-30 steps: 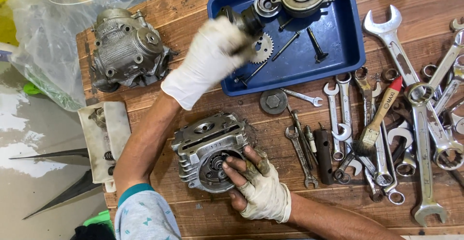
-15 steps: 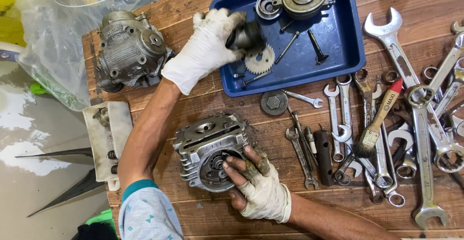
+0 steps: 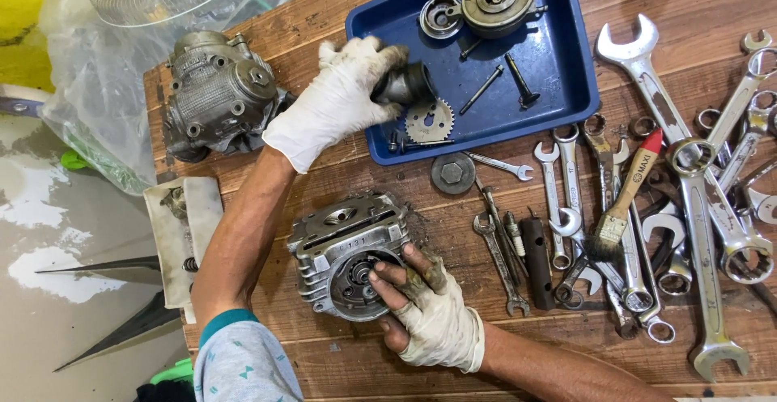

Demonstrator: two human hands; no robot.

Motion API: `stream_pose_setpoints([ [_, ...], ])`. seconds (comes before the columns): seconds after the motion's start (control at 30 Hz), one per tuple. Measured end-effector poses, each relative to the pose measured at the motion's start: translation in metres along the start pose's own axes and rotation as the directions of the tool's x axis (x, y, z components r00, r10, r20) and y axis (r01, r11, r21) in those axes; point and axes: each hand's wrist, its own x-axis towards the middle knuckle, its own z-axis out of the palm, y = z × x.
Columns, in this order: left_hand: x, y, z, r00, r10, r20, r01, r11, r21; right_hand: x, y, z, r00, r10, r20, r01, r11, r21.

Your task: Disassembling a motorcycle engine cylinder head to remove rocker arm shafts and other internal components for inspection or repair.

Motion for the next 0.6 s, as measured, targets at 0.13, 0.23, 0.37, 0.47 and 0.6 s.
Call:
stream_pose_setpoints([
  [0.13,0.004,0.006,-0.008,0.994,-0.051,-0.093,0.056,0.997,0.054,0.0,0.001,0.001,1.0,-0.005,0.003,0.005,1.0,-0.016],
  [0.23,0.014,0.015,-0.016,0.994,-0.061,-0.096,0.069,0.994,0.086,0.002,0.0,-0.003,1.0,-0.006,0.007,0.006,1.0,-0.017],
  [0.37,0.035,0.017,-0.024,0.996,-0.027,-0.084,0.036,0.994,0.104,0.005,-0.001,-0.005,1.0,-0.016,0.002,0.016,1.0,-0.021],
  [0.47,0.054,0.02,-0.021,0.996,-0.08,0.026,0.082,0.995,-0.059,0.004,0.0,-0.003,1.0,-0.016,-0.008,0.015,0.999,-0.041],
  [0.6,0.064,0.014,-0.007,0.999,-0.035,-0.023,0.035,0.999,0.04,0.006,-0.002,-0.007,1.0,-0.005,0.003,0.005,1.0,-0.026],
])
